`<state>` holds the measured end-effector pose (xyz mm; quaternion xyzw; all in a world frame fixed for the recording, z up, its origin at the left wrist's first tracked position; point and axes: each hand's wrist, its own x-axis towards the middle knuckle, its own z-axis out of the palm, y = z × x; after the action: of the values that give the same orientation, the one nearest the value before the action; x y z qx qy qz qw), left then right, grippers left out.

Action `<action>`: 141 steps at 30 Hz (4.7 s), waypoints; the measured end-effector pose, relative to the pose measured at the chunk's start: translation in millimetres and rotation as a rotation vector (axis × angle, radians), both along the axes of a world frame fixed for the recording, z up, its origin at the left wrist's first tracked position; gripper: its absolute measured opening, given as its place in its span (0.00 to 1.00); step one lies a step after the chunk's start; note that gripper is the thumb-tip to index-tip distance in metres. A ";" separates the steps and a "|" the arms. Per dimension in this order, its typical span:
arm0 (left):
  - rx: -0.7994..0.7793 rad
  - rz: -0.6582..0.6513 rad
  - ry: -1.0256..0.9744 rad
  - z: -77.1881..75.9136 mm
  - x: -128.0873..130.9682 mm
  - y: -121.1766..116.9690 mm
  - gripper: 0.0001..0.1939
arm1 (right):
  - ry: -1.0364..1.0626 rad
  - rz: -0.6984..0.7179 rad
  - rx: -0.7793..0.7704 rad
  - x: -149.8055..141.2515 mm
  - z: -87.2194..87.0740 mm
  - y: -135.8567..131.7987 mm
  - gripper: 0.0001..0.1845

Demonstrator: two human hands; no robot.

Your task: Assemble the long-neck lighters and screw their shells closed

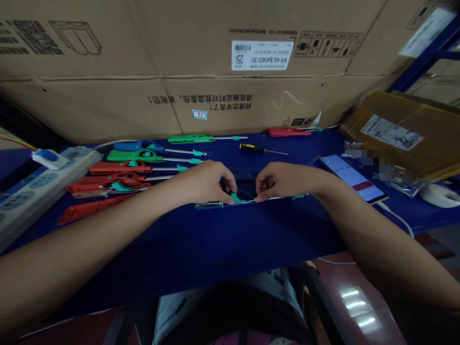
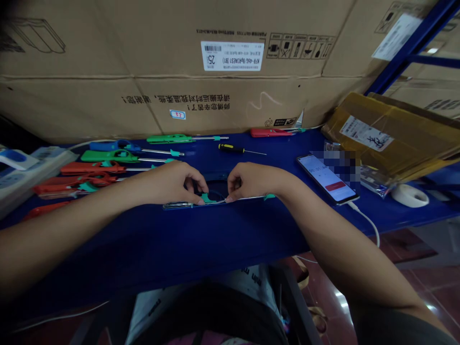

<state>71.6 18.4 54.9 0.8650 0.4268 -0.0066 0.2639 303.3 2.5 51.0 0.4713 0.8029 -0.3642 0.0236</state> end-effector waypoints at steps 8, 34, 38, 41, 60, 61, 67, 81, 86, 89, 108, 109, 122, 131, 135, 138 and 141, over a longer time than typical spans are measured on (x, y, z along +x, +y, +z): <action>-0.024 -0.010 -0.036 -2.0 -1.4 -3.3 0.14 | -0.083 0.003 0.076 -6.3 5.6 -5.4 0.08; 0.415 -0.241 -0.088 -26.4 0.1 48.9 0.15 | -0.061 -0.008 0.570 19.9 -9.6 16.8 0.16; 0.445 -0.196 -0.124 -20.1 -11.4 37.5 0.09 | -0.004 0.009 0.717 13.5 -6.2 12.7 0.06; 0.403 -0.170 -0.144 -11.6 -23.9 19.6 0.11 | 0.076 0.074 0.849 3.1 -7.8 5.8 0.07; 0.374 -0.166 -0.378 -31.0 -59.0 -33.8 0.16 | 0.301 0.127 0.271 -3.2 4.1 -7.7 0.25; 0.369 -0.170 -0.384 -31.8 -58.1 -34.4 0.15 | 0.289 0.120 0.247 -3.8 3.5 -8.1 0.26; 0.362 -0.178 -0.375 -37.5 -55.2 -35.5 0.14 | 0.246 0.200 0.237 -6.5 -1.0 -7.7 0.23; 0.385 -0.148 -0.372 -40.6 -55.9 -34.7 0.13 | 0.287 0.246 0.341 -12.1 -13.2 -4.3 0.19; 0.388 -0.131 -0.357 -43.6 -56.9 -33.8 0.14 | 0.283 0.257 0.325 -12.5 -15.9 -3.5 0.19; 0.386 -0.126 -0.359 -45.5 -56.9 -33.4 0.14 | 0.286 0.267 0.328 -11.6 -17.2 -3.2 0.19; 0.393 -0.114 -0.318 -44.1 -56.8 -36.2 0.15 | 0.237 0.294 0.330 -11.1 -11.6 -7.4 0.18; 0.392 -0.113 -0.311 -44.2 -57.3 -36.4 0.15 | 0.235 0.295 0.332 -11.4 -11.5 -7.7 0.18; 0.381 -0.156 -0.257 -36.9 -60.5 -37.4 0.17 | 0.215 0.288 0.323 -13.3 -11.7 -7.9 0.17; 0.330 -0.080 -0.143 -31.4 -57.2 -39.1 0.16 | 0.130 0.232 0.371 -21.5 -10.6 -15.3 0.16; 0.520 -0.166 -0.059 -31.7 -55.8 -44.1 0.17 | 0.132 0.226 0.424 -21.5 -12.5 -16.8 0.19; 0.728 -0.264 0.067 -32.3 -52.8 -49.0 0.17 | 0.131 0.252 0.456 -21.5 -14.3 -17.4 0.20; 0.836 -0.316 0.174 -33.1 -50.1 -52.6 0.16 | 0.054 0.269 0.525 -23.6 -16.3 -19.7 0.20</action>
<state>21.5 -34.3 21.8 0.9480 0.2762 0.0532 -0.1489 279.7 -17.2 34.7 0.3406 0.9254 -0.1498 -0.0724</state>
